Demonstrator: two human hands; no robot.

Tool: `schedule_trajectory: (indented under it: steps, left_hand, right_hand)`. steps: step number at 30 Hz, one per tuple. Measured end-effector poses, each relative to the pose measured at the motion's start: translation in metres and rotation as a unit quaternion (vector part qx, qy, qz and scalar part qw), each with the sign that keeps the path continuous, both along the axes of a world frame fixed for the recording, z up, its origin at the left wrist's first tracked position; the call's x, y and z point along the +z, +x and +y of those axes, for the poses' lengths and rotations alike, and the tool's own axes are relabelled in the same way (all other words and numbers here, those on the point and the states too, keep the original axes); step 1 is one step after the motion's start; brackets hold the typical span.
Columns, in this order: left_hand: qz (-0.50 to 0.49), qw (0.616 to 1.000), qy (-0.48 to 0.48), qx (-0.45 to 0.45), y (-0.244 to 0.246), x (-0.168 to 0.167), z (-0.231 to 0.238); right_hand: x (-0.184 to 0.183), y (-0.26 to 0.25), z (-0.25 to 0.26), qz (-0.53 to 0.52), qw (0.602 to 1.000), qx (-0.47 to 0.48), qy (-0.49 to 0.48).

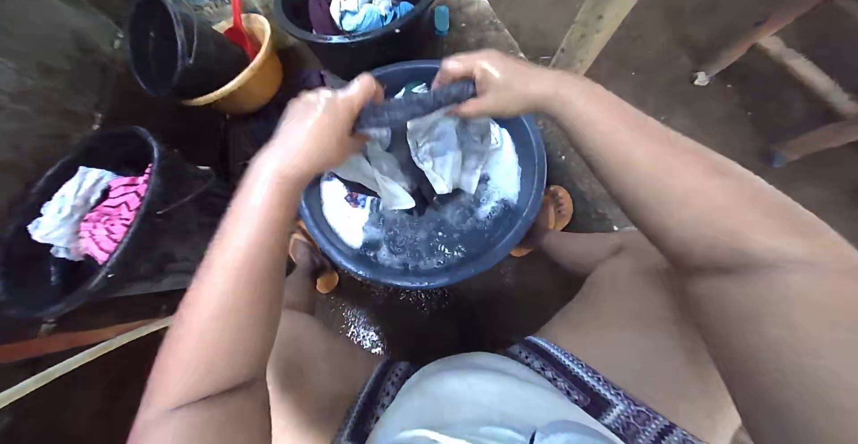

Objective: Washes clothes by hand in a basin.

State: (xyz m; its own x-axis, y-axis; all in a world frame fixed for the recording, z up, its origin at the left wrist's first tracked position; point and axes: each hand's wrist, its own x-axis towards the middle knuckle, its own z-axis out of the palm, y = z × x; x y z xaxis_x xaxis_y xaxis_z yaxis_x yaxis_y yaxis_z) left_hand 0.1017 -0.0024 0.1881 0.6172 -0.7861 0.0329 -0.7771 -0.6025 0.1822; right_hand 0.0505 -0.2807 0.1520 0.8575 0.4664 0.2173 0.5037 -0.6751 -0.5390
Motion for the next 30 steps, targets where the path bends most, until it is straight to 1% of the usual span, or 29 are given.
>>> schedule_trajectory:
  steps: [1,3,6,7,8,10,11,13,16,18,19,21,23,24,26,28,30]
  left_hand:
    - [0.012,0.999,0.034,0.004,0.004,-0.031,-0.002]
    - [0.054,0.993,0.103,-0.015,0.01,-0.105,-0.004]
    - [0.133,0.975,0.163,-0.072,0.003,-0.222,-0.003]
    - [0.162,0.965,0.184,-0.097,-0.002,-0.257,-0.003]
    - [0.204,0.949,0.21,-0.117,-0.009,-0.283,-0.004]
    - [0.289,0.91,0.273,-0.119,-0.022,-0.319,-0.01]
    - [0.306,0.9,0.29,-0.112,-0.027,-0.333,-0.013]
    - [0.319,0.893,0.303,-0.089,-0.032,-0.356,-0.021]
    - [0.334,0.881,0.332,-0.046,-0.037,-0.382,-0.031]
    - [0.372,0.864,0.338,0.016,-0.041,-0.385,-0.033]
    - [0.391,0.854,0.34,0.04,-0.043,-0.384,-0.032]
    - [0.395,0.846,0.356,0.039,-0.044,-0.372,-0.025]
    - [0.368,0.838,0.403,0.02,-0.039,-0.356,-0.014]
    - [0.361,0.842,0.4,0.019,-0.032,-0.345,-0.005]
    - [0.344,0.87,0.353,-0.004,-0.02,-0.329,0.013]
    - [0.322,0.896,0.304,-0.031,-0.012,-0.311,0.019]
    - [0.309,0.911,0.267,-0.06,-0.009,-0.28,0.017]
  right_hand:
    - [-0.018,-0.004,0.004,0.033,0.999,0.005,-0.038]
    - [-0.07,-0.011,0.016,0.129,0.984,0.017,-0.122]
    - [-0.169,-0.019,0.034,0.29,0.925,0.042,-0.241]
    - [-0.204,-0.024,0.038,0.317,0.91,0.054,-0.26]
    - [-0.234,-0.028,0.044,0.351,0.894,0.06,-0.273]
    - [-0.288,-0.036,0.057,0.404,0.871,0.038,-0.277]
    - [-0.306,-0.038,0.066,0.429,0.858,0.013,-0.282]
    - [-0.333,-0.04,0.085,0.466,0.84,-0.056,-0.27]
    - [-0.358,-0.047,0.108,0.505,0.818,-0.155,-0.228]
    - [-0.36,-0.051,0.119,0.536,0.797,-0.18,-0.212]
    - [-0.354,-0.052,0.121,0.542,0.794,-0.169,-0.218]
    - [-0.334,-0.047,0.117,0.546,0.793,-0.121,-0.243]
    - [-0.313,-0.037,0.108,0.515,0.803,-0.031,-0.299]
    - [-0.3,-0.034,0.102,0.492,0.81,0.004,-0.319]
    - [-0.262,-0.033,0.093,0.446,0.826,0.036,-0.343]
    - [-0.218,-0.035,0.086,0.396,0.849,0.026,-0.349]
    - [-0.184,-0.04,0.074,0.33,0.88,0.006,-0.341]
